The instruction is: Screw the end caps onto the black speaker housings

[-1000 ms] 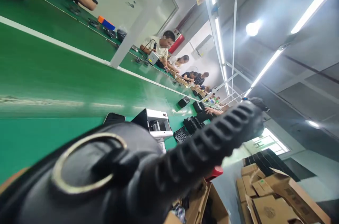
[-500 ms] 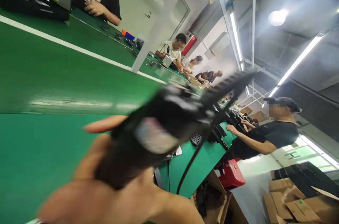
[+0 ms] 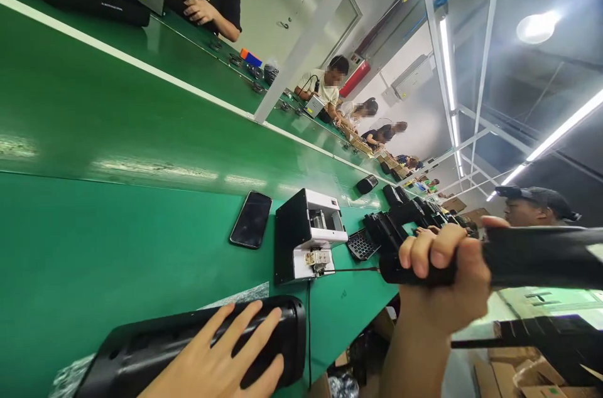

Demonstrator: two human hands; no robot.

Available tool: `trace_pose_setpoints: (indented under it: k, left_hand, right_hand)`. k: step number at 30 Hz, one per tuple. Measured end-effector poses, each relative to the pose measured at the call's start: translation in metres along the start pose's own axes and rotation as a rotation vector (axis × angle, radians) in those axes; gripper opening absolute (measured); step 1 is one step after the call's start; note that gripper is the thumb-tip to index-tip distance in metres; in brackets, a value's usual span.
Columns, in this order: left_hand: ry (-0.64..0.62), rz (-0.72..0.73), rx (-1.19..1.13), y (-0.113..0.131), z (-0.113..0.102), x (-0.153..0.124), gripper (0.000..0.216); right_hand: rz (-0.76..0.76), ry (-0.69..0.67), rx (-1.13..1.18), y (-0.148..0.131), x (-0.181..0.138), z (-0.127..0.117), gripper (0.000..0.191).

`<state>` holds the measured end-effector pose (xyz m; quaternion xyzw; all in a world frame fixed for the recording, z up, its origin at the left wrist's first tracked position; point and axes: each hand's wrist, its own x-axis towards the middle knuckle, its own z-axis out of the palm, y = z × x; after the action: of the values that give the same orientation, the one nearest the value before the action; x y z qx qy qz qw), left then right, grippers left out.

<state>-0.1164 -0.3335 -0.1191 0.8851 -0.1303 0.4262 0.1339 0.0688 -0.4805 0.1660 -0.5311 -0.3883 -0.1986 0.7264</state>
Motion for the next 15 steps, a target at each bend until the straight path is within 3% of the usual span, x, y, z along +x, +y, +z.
trace_pose_setpoints:
  k: [3,6,8,12,15]
  left_hand:
    - [-0.06,-0.098,0.023,0.004,0.008,-0.019,0.053]
    - [-0.111,-0.184,0.004,0.008,0.005,-0.023,0.075]
    - [-0.09,-0.152,-0.021,0.007,-0.004,-0.014,0.068]
    - [-0.034,0.057,-0.02,0.003,-0.028,0.016,0.03]
    - [-0.054,0.071,0.016,0.005,-0.041,0.026,0.041]
  right_hand:
    - [0.028,-0.002,-0.061,0.02,0.004,-0.017,0.04]
    - [0.057,0.005,-0.078,0.045,0.007,-0.016,0.044]
    - [0.105,-0.013,-0.087,0.06,0.004,-0.012,0.048]
    - [0.215,-0.085,-0.088,0.074,-0.016,-0.012,0.042]
    - [0.291,-0.154,-0.08,0.063,-0.032,-0.013,0.038]
